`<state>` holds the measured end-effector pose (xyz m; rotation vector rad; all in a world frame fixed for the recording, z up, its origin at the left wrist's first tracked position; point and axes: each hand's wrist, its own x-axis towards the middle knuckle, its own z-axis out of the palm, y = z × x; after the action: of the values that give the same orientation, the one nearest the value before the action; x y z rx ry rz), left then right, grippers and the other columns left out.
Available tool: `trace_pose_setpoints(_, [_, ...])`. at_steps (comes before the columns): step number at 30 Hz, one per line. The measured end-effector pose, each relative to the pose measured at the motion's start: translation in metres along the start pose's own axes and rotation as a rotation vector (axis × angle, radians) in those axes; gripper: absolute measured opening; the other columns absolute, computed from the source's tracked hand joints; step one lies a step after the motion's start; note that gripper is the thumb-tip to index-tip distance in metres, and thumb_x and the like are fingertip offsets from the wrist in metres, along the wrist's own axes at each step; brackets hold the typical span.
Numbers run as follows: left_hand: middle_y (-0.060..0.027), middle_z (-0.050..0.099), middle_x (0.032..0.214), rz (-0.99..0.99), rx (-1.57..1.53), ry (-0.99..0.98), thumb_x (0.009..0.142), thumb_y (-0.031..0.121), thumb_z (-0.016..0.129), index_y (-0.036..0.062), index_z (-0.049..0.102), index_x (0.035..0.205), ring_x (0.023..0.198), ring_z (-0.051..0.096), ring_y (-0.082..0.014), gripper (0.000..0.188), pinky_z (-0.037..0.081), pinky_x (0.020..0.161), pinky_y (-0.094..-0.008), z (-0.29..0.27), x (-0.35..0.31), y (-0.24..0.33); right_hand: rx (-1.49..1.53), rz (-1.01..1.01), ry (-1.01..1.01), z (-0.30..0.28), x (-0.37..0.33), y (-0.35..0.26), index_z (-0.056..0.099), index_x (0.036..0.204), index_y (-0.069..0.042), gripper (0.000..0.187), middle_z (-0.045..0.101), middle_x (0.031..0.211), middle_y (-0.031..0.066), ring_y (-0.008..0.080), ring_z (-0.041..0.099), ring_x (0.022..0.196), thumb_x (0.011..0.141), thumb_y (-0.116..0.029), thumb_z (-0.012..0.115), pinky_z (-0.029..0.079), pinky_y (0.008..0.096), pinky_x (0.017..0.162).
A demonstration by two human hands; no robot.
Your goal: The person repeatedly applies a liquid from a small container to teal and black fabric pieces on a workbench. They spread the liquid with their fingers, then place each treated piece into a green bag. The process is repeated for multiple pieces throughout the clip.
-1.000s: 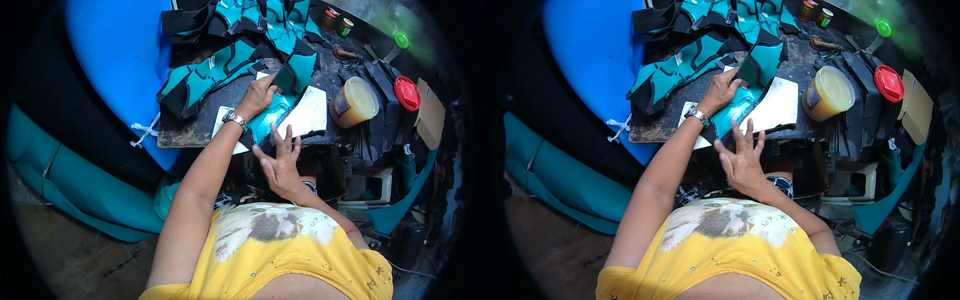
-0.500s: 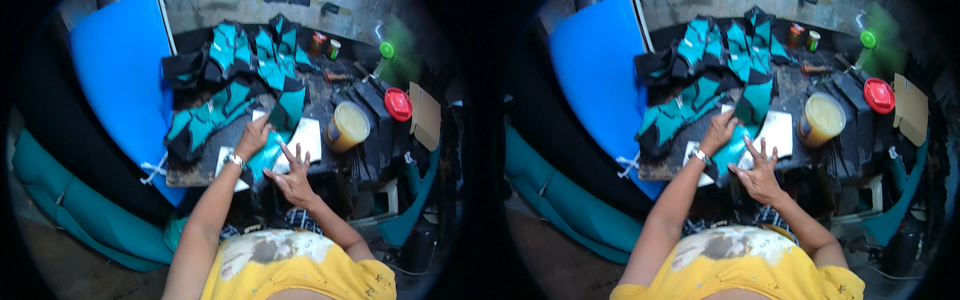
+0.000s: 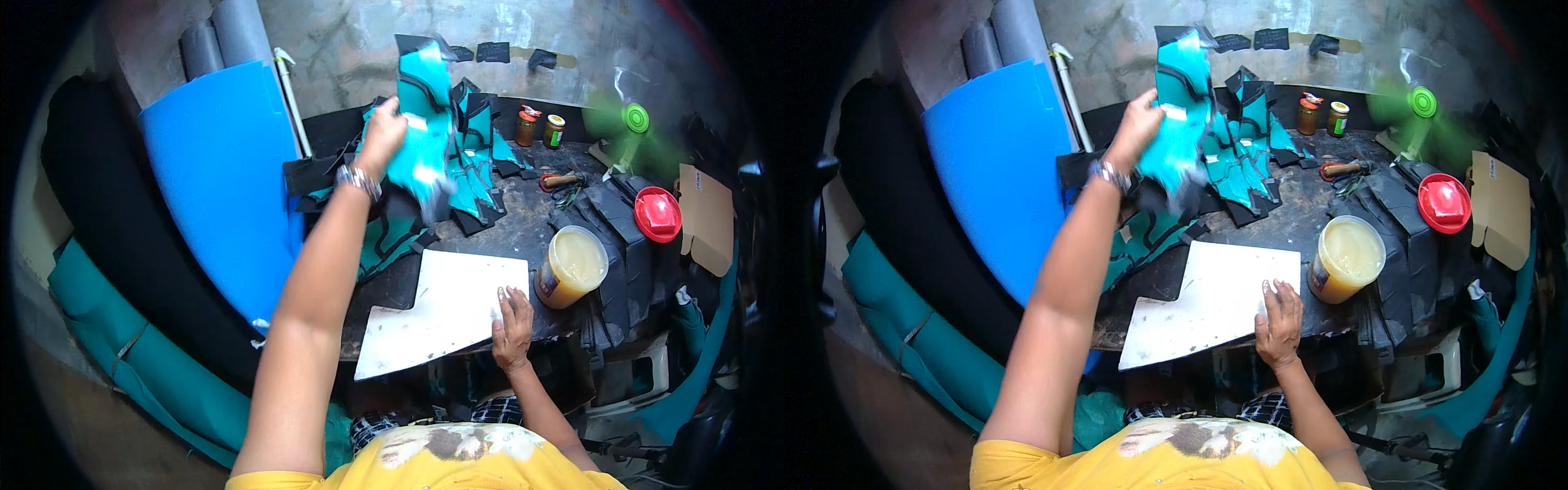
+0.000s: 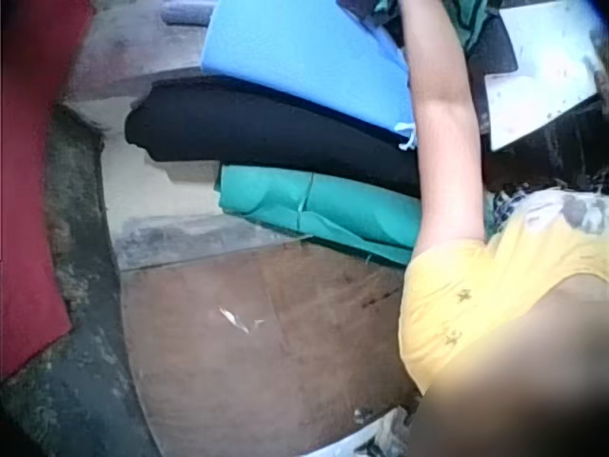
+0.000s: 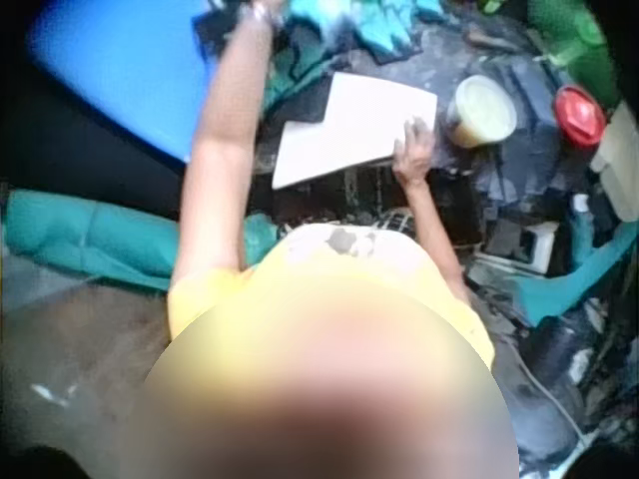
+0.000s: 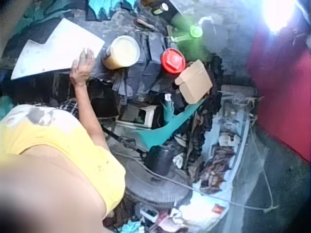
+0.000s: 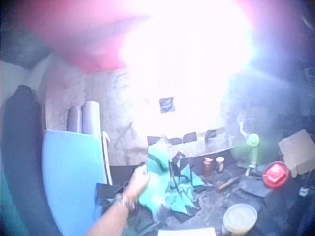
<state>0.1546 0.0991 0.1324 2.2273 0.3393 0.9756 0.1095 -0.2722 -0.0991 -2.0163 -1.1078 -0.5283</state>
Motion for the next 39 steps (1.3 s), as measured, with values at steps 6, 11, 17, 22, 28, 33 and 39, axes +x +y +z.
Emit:
trace_pose_setpoints(6, [-0.0258, 0.065, 0.118, -0.005, 0.328, 0.156, 0.088, 0.019, 0.061, 0.0028, 0.057, 0.131, 0.096, 0.066, -0.0382, 0.046, 0.051, 0.086, -0.0425, 0.006, 0.02, -0.007, -0.045, -0.011, 0.052, -0.005, 0.007, -0.007, 0.056, 0.133, 0.001, 0.049, 0.05, 0.134, 0.0237, 0.0416, 0.043, 0.129, 0.091, -0.023, 0.049, 0.033, 0.0513, 0.109])
trace_pose_setpoints(11, [-0.0276, 0.065, 0.095, 0.007, 0.637, -0.039, 0.091, 0.025, 0.055, -0.0029, 0.063, 0.093, 0.094, 0.062, -0.0447, 0.03, 0.049, 0.082, -0.0545, -0.012, -0.101, -0.01, -0.024, -0.175, 0.031, -0.057, 0.028, -0.012, 0.064, 0.128, -0.006, 0.042, 0.048, 0.14, 0.0225, 0.0412, 0.041, 0.132, 0.09, -0.02, 0.053, 0.03, 0.0533, 0.11])
trace_pose_setpoints(17, [-0.0175, 0.06, 0.105, -0.07, 0.906, -0.267, 0.084, 0.018, 0.072, 0.0024, 0.058, 0.12, 0.1, 0.06, -0.0384, 0.042, 0.047, 0.083, -0.0525, -0.031, -0.199, -0.065, -0.395, 0.218, -0.036, -0.131, 0.116, 0.047, 0.075, 0.103, -0.001, 0.061, 0.03, 0.155, 0.0186, 0.0382, 0.015, 0.148, 0.103, -0.048, 0.037, 0.01, 0.0602, 0.115])
trace_pose_setpoints(22, [-0.0164, 0.059, 0.096, 0.189, 0.585, -0.066, 0.087, 0.002, 0.061, 0.0029, 0.058, 0.101, 0.092, 0.06, -0.0371, 0.015, 0.049, 0.078, -0.0436, -0.054, -0.192, -0.067, -0.421, 0.402, -0.357, -0.161, 0.154, 0.05, 0.069, 0.113, -0.001, 0.068, 0.039, 0.15, 0.0184, 0.0319, 0.027, 0.145, 0.104, -0.053, 0.028, 0.008, 0.0599, 0.117])
trace_pose_setpoints(28, [-0.0202, 0.065, 0.092, 0.299, 0.269, 0.166, 0.094, -0.005, 0.047, -0.0012, 0.054, 0.106, 0.087, 0.067, -0.0378, 0.015, 0.052, 0.073, -0.0409, -0.097, -0.171, -0.002, -0.531, 0.239, -0.086, -0.188, 0.122, 0.011, 0.075, 0.098, -0.006, 0.051, 0.044, 0.144, 0.0219, 0.0353, 0.031, 0.142, 0.103, -0.043, 0.041, 0.015, 0.058, 0.116])
trace_pose_setpoints(33, [-0.0164, 0.067, 0.1, -0.008, 0.079, -0.445, 0.093, 0.009, 0.058, -0.0033, 0.058, 0.109, 0.093, 0.065, -0.0229, 0.02, 0.049, 0.084, -0.0342, -0.07, -0.178, 0.037, -0.597, 0.353, -0.479, -0.178, 0.084, -0.029, 0.073, 0.108, -0.005, 0.035, 0.041, 0.146, 0.0219, 0.0357, 0.025, 0.146, 0.097, -0.032, 0.054, 0.011, 0.058, 0.117])
trace_pose_setpoints(39, [-0.0293, 0.065, 0.11, -0.057, 0.439, -0.958, 0.081, 0.001, 0.058, 0.0023, 0.046, 0.133, 0.104, 0.063, -0.0434, 0.053, 0.049, 0.088, -0.0471, 0.028, -0.215, 0.02, -0.408, -0.095, 0.056, -0.137, 0.07, -0.042, 0.066, 0.126, -0.02, 0.042, 0.03, 0.155, 0.0194, 0.0403, 0.017, 0.148, 0.085, -0.017, 0.069, 0.011, 0.0609, 0.116])
